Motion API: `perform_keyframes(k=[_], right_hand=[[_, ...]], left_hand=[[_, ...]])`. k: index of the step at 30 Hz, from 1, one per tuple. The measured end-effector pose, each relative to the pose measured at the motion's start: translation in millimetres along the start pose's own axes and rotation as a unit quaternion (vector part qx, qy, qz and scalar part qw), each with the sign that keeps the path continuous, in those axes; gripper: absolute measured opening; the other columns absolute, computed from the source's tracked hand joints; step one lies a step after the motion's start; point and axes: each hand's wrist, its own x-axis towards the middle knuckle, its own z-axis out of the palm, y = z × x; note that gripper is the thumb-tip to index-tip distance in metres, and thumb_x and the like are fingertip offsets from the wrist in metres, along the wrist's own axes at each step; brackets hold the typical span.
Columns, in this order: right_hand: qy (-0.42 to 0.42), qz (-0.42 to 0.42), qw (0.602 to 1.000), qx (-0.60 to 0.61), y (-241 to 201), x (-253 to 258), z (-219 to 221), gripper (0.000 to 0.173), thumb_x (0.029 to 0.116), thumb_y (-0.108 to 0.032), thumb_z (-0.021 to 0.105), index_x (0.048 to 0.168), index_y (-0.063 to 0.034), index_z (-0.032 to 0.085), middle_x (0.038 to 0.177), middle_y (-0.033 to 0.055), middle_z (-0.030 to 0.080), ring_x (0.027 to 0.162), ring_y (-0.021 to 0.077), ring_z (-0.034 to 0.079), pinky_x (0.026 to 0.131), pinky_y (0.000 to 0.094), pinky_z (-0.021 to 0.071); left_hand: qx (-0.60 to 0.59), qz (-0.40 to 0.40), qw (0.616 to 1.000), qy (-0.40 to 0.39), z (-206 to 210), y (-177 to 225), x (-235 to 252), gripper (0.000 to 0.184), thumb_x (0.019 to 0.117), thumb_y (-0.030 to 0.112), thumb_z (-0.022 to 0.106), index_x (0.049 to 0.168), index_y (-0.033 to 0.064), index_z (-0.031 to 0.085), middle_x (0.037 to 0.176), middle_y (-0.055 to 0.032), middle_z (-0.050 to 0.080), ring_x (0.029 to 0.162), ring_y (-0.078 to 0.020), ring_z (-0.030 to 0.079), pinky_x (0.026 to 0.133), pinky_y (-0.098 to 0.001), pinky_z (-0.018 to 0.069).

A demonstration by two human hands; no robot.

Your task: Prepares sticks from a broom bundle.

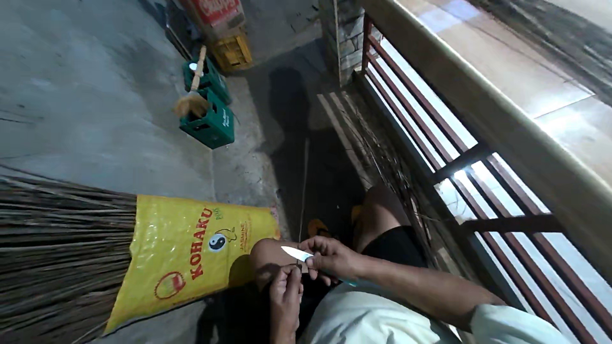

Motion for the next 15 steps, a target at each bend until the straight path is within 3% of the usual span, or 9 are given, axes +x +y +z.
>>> perform_keyframes(k=[2, 8, 15], right_hand=[[-0.002, 0.012, 1.0, -0.001, 1.8, 3.3, 1.2, 0.041, 0.1037, -0.016, 0.056, 0.142, -0.0044, 0.046, 0.081, 0.0036, 0.067, 0.053, 0.0072, 0.057, 0.048, 0.0223, 0.048], [-0.004, 0.018, 0.999, 0.027, 9.1, 3.6, 5.6, 0.023, 0.1027, -0.014, 0.058, 0.124, -0.0044, 0.056, 0.077, 0.0009, 0.068, 0.051, 0.0049, 0.056, 0.046, 0.0203, 0.0472], [0.043, -0.007, 0.998, 0.047, -14.7, 1.5, -16.7, 0.014, 0.1027, -0.011, 0.054, 0.115, -0.0061, 0.06, 0.078, -0.0013, 0.068, 0.052, 0.0038, 0.057, 0.046, 0.0196, 0.0481]], left_hand=[[0.003, 0.002, 1.0, 0.0, -0.7, 1.1, -1.1, 0.015, 0.0988, 0.009, 0.051, 0.097, 0.0047, 0.065, 0.072, 0.0045, 0.063, 0.051, 0.0022, 0.049, 0.046, -0.0127, 0.0405], [-0.011, 0.024, 1.0, -0.004, 1.6, -4.1, -2.4, 0.015, 0.0982, 0.004, 0.049, 0.095, 0.0032, 0.063, 0.076, 0.0021, 0.07, 0.054, 0.0026, 0.052, 0.048, -0.0128, 0.0413], [-0.019, -0.024, 0.999, -0.042, -10.2, -6.0, -10.7, 0.009, 0.098, 0.011, 0.057, 0.092, 0.0103, 0.065, 0.061, 0.0095, 0.053, 0.05, 0.0029, 0.045, 0.046, -0.0129, 0.0385]])
